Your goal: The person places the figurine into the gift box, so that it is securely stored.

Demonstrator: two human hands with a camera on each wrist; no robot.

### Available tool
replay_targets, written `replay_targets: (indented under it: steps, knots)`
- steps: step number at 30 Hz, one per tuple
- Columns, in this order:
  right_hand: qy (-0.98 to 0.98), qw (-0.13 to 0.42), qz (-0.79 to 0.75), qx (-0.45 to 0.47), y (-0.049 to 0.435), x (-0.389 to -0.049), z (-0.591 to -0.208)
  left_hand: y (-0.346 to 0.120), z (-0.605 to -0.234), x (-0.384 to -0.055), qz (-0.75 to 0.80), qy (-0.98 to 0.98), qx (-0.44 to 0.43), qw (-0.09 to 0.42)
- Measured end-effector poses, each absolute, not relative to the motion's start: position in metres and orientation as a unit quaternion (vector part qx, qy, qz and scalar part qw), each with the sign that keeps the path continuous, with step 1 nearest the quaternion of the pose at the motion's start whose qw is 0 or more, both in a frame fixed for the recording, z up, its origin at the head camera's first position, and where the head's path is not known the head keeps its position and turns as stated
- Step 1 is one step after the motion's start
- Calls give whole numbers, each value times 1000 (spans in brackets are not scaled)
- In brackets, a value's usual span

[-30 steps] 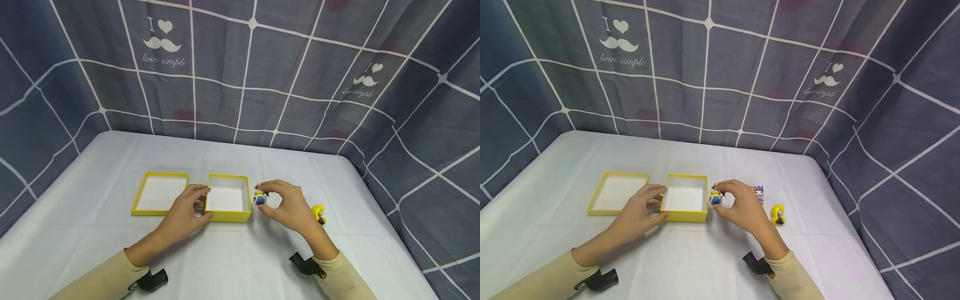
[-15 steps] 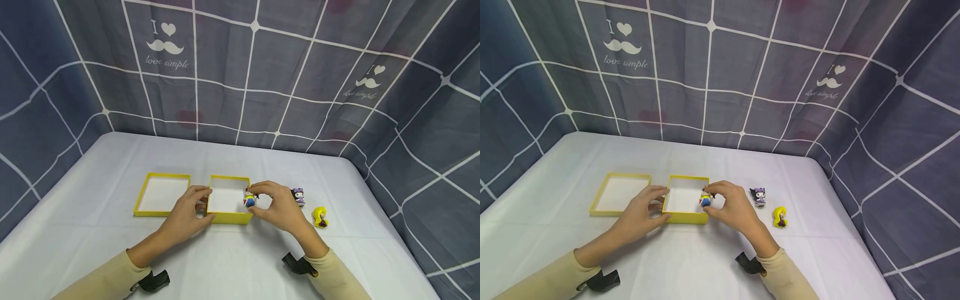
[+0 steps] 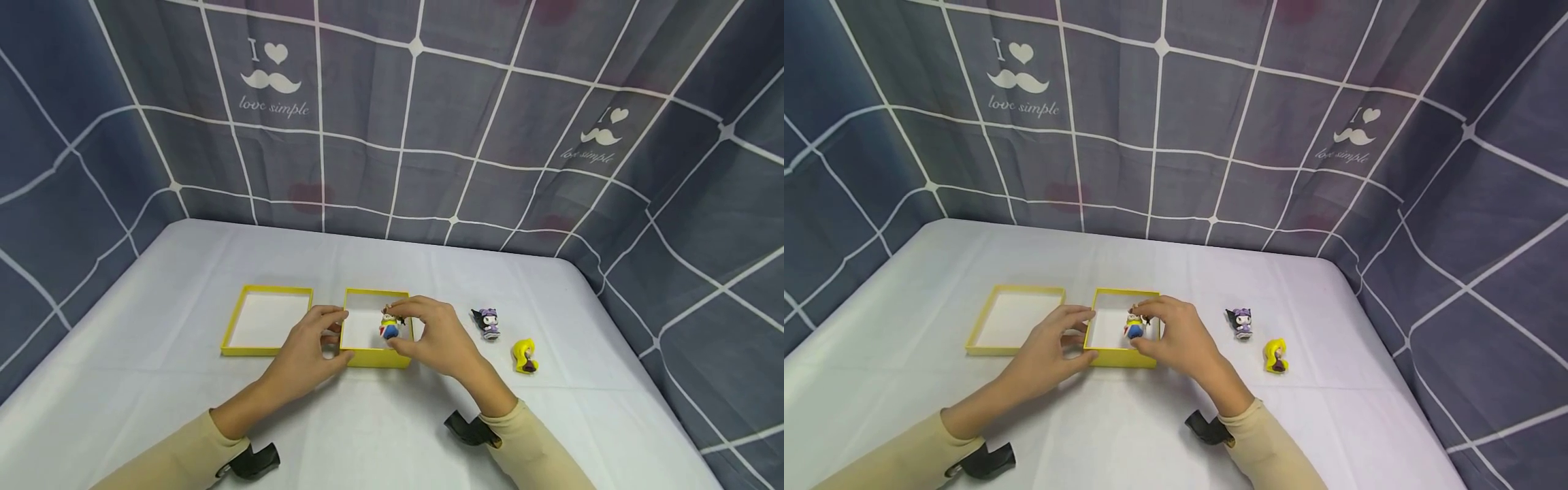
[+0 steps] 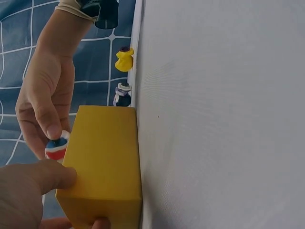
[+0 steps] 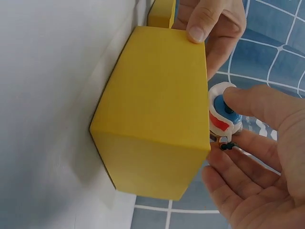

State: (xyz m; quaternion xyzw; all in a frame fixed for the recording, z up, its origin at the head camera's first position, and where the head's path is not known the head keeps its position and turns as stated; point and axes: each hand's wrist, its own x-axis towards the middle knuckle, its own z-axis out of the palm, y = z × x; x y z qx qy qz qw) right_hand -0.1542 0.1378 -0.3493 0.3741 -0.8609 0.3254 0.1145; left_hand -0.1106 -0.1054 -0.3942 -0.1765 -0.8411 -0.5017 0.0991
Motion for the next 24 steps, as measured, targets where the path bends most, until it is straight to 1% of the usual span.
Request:
replay_targets:
  steps: [24]
  knots:
    - [-867, 67, 324, 373, 108, -160, -357, -106, -396, -111, -508, -836, -183, 100]
